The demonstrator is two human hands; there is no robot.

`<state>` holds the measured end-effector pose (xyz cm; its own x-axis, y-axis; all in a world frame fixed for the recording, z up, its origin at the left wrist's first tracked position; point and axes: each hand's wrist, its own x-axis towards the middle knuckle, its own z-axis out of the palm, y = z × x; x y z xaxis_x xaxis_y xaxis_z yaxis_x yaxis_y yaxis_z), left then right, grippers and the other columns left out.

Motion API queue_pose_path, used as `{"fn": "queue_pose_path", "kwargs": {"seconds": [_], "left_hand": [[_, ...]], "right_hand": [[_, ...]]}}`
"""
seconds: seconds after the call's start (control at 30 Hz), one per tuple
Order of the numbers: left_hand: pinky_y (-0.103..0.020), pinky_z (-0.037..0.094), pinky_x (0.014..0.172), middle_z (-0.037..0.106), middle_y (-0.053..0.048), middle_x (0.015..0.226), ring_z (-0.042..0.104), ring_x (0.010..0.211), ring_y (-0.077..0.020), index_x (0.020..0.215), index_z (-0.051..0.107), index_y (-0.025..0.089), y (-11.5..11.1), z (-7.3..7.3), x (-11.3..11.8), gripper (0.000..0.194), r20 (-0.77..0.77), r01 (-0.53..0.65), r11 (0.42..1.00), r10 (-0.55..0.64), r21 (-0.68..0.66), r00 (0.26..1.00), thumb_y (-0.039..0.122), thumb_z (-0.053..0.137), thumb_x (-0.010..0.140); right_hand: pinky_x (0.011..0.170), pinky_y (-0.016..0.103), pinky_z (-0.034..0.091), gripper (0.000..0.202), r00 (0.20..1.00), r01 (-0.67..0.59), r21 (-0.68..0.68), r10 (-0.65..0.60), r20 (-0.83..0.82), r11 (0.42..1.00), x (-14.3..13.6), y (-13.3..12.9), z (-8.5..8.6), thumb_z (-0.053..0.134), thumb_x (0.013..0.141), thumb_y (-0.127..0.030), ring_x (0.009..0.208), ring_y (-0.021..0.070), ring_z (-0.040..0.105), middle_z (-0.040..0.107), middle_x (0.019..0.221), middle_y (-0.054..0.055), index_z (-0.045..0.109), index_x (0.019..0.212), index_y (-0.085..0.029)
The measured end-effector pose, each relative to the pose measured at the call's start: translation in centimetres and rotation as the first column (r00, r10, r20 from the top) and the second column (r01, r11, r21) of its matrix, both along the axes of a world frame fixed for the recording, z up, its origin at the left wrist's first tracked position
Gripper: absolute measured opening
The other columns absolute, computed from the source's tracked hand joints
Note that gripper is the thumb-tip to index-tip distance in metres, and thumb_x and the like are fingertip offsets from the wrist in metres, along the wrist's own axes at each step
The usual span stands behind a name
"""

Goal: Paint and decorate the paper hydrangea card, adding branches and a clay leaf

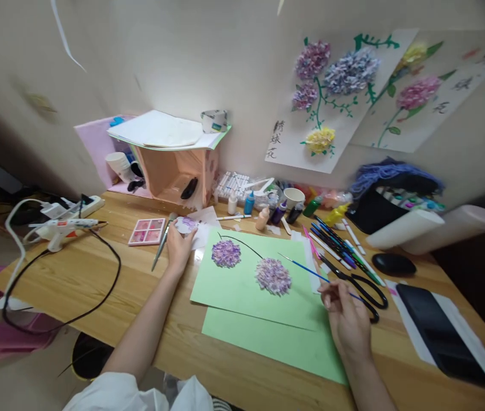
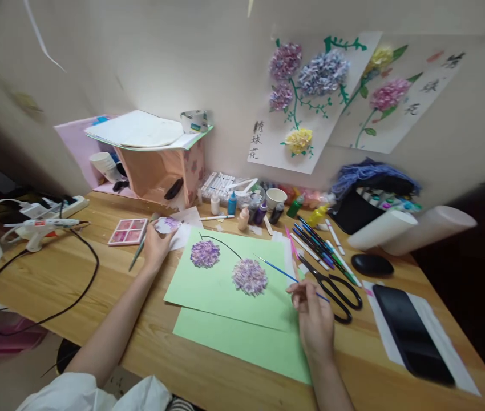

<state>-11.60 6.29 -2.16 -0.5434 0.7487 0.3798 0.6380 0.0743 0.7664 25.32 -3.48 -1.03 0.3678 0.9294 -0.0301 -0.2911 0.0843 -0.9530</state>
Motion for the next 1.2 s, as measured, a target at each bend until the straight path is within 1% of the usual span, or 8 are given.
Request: {"fn": "queue_pose_path", "kwargs": {"seconds": [0.2, 0.3, 0.4, 0.5, 0.57, 0.67, 1.07, 1.2], "left_hand": [[-0.053, 0.022, 0.109, 0.047, -0.019, 0.126, 0.034, 0.130, -0.0341, 0.114, 0.049, 0.013, -0.6, 2.3, 1.5, 0.040, -0.085, -0.002, 0.998, 0.007, 0.058, 0.996, 0.033, 0.059, 0.082], [-0.045, 0.034, 0.100, 0.053, -0.015, 0.117, 0.046, 0.117, -0.0269, 0.113, 0.049, 0.016, -1.6, 3.3, 3.4, 0.026, -0.184, 0.172, 0.969, -0.139, 0.178, 0.973, 0.024, 0.044, 0.089], [-0.030, 0.046, 0.073, 0.060, -0.004, 0.085, 0.059, 0.080, -0.0167, 0.101, 0.053, 0.018, -3.4, 3.5, 6.5, 0.022, -0.282, 0.561, 0.821, -0.515, 0.109, 0.809, 0.014, 0.036, 0.088], [-0.022, 0.042, 0.062, 0.059, 0.002, 0.069, 0.056, 0.063, -0.0114, 0.080, 0.056, 0.020, -5.7, 2.9, 9.9, 0.020, -0.344, 0.827, 0.561, -0.784, -0.035, 0.517, 0.009, 0.040, 0.081], [-0.023, 0.037, 0.056, 0.056, 0.003, 0.061, 0.051, 0.056, -0.0112, 0.068, 0.053, 0.020, -6.9, 2.3, 11.6, 0.019, -0.377, 0.903, 0.417, -0.857, -0.106, 0.352, 0.010, 0.041, 0.078], [-0.026, 0.031, 0.051, 0.052, 0.002, 0.057, 0.043, 0.050, -0.0119, 0.062, 0.049, 0.020, -7.8, 1.4, 12.8, 0.019, -0.396, 0.932, 0.316, -0.890, -0.180, 0.225, 0.009, 0.040, 0.075], [-0.026, 0.030, 0.053, 0.052, 0.001, 0.057, 0.043, 0.052, -0.0128, 0.063, 0.048, 0.019, -6.7, 0.9, 11.7, 0.022, -0.355, 0.899, 0.354, -0.900, -0.258, 0.252, 0.007, 0.036, 0.076], [-0.025, 0.029, 0.053, 0.050, 0.001, 0.056, 0.042, 0.052, -0.0126, 0.062, 0.048, 0.019, -6.5, 1.0, 11.5, 0.022, -0.349, 0.888, 0.380, -0.894, -0.258, 0.281, 0.005, 0.036, 0.076]], "right_hand": [[0.050, 0.025, 0.035, 0.035, 0.893, 0.074, 0.130, -0.123, 0.433, 0.989, 0.0, -0.4, 0.7, 0.047, 0.090, -0.047, 0.051, 0.0106, 0.045, 0.062, 0.067, 0.004, 0.060, 0.076, -0.017], [0.046, 0.024, 0.032, 0.038, 0.890, 0.061, 0.156, -0.124, 0.439, 0.986, -0.3, -0.6, 0.8, 0.047, 0.089, -0.049, 0.052, 0.0119, 0.046, 0.054, 0.059, 0.001, 0.057, 0.070, -0.018], [0.046, 0.024, 0.032, 0.037, 0.895, 0.046, 0.165, -0.114, 0.432, 0.985, -0.7, -0.6, 0.5, 0.046, 0.090, -0.047, 0.053, 0.0118, 0.047, 0.051, 0.060, 0.000, 0.056, 0.069, -0.019], [0.049, 0.024, 0.032, 0.034, 0.866, -0.023, 0.160, -0.060, 0.497, 0.987, -1.0, -0.6, 0.2, 0.042, 0.093, -0.042, 0.053, 0.0106, 0.043, 0.054, 0.065, 0.000, 0.057, 0.073, -0.019], [0.051, 0.025, 0.033, 0.033, 0.844, -0.069, 0.142, -0.018, 0.536, 0.987, -1.1, -0.6, 0.0, 0.040, 0.095, -0.039, 0.053, 0.0107, 0.042, 0.055, 0.067, 0.000, 0.058, 0.075, -0.020], [0.051, 0.026, 0.033, 0.031, 0.830, -0.083, 0.126, -0.001, 0.557, 0.989, -1.1, -0.6, 0.0, 0.039, 0.095, -0.037, 0.053, 0.0112, 0.042, 0.054, 0.068, 0.000, 0.057, 0.076, -0.020], [0.054, 0.028, 0.033, 0.034, 0.841, -0.032, 0.138, -0.048, 0.538, 0.990, -0.9, -0.8, -0.1, 0.038, 0.095, -0.041, 0.055, 0.0129, 0.043, 0.053, 0.069, 0.001, 0.057, 0.074, -0.021], [0.055, 0.028, 0.034, 0.034, 0.843, -0.102, 0.072, 0.047, 0.535, 0.992, -0.8, -0.5, -0.1, 0.038, 0.095, -0.041, 0.056, 0.0127, 0.044, 0.055, 0.070, 0.001, 0.058, 0.076, -0.021]]}}
